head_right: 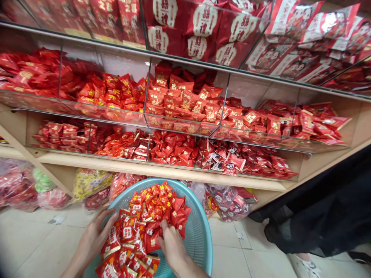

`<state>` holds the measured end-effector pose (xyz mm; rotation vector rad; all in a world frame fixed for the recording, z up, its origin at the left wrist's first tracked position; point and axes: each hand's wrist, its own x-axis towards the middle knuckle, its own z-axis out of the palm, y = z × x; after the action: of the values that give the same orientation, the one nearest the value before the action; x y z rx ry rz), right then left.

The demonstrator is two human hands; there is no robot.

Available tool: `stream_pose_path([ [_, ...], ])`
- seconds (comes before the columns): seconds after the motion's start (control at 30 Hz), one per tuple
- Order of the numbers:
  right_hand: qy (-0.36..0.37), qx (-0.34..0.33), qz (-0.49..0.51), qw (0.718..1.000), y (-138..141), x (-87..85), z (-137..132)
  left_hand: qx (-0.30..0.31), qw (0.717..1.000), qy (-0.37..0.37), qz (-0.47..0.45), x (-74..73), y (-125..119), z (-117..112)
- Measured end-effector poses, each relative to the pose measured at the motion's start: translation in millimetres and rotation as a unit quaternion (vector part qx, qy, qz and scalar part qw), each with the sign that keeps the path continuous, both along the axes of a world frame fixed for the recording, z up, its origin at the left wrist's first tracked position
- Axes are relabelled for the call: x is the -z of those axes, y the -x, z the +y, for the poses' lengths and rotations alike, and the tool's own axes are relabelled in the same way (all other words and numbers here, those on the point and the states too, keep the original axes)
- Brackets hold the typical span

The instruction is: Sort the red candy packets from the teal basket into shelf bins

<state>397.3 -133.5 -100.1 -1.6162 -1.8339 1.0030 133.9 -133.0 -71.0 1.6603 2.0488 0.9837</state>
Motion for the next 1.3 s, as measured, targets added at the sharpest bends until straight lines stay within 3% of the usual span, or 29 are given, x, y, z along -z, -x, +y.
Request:
stream_pose_path([
  [0.1, -0.047, 0.001, -0.024, 0.999, -1.6, -22.3, 5.4, -0.004, 1.000, -0.001, 0.005, 0.4, 0.9, 0.2],
  [0.2, -0.097, -0.019, -0.009, 0.995, -4.3, -64.6, 25.6, -0.011, 1.000, -0.003, 0.008, 1.6, 1.8, 1.5],
  [0.33, -0.217, -0.031, 0.012, 0.976, -16.8, -132.8, 78.7, -0.006, 1.000, 0.004, 0.005, 2.8, 2.4, 2.5],
  [0.47, -0.350, -0.005, -0.148, 0.925, -34.1, -173.8, 146.2, -0.007, 1.000, 0.002, 0.004, 3.0, 2.5, 2.1],
  [0.63, -0.361, -0.018, -0.214, 0.907, -40.1, -185.4, 203.9, -0.009, 1.000, -0.015, 0.014, 7.0, 3.3, 2.1],
  [0.83, -0.355, -0.045, -0.251, 0.899, -33.0, -181.8, 219.9, -0.012, 0.999, -0.027, 0.019, 9.7, 4.9, 3.9],
  [1.1, -0.385, -0.017, -0.201, 0.900, -44.5, -183.2, 213.9, -0.009, 1.000, -0.016, 0.009, 9.4, 4.9, 3.7],
  [1.2, -0.403, -0.015, -0.173, 0.898, -49.3, -190.0, 196.0, -0.009, 1.000, -0.022, -0.009, 5.3, 5.1, 3.8],
  [1.3, -0.432, -0.030, -0.104, 0.895, -48.0, -192.7, 164.9, -0.027, 0.996, -0.071, -0.039, -9.9, -1.0, 5.2],
])
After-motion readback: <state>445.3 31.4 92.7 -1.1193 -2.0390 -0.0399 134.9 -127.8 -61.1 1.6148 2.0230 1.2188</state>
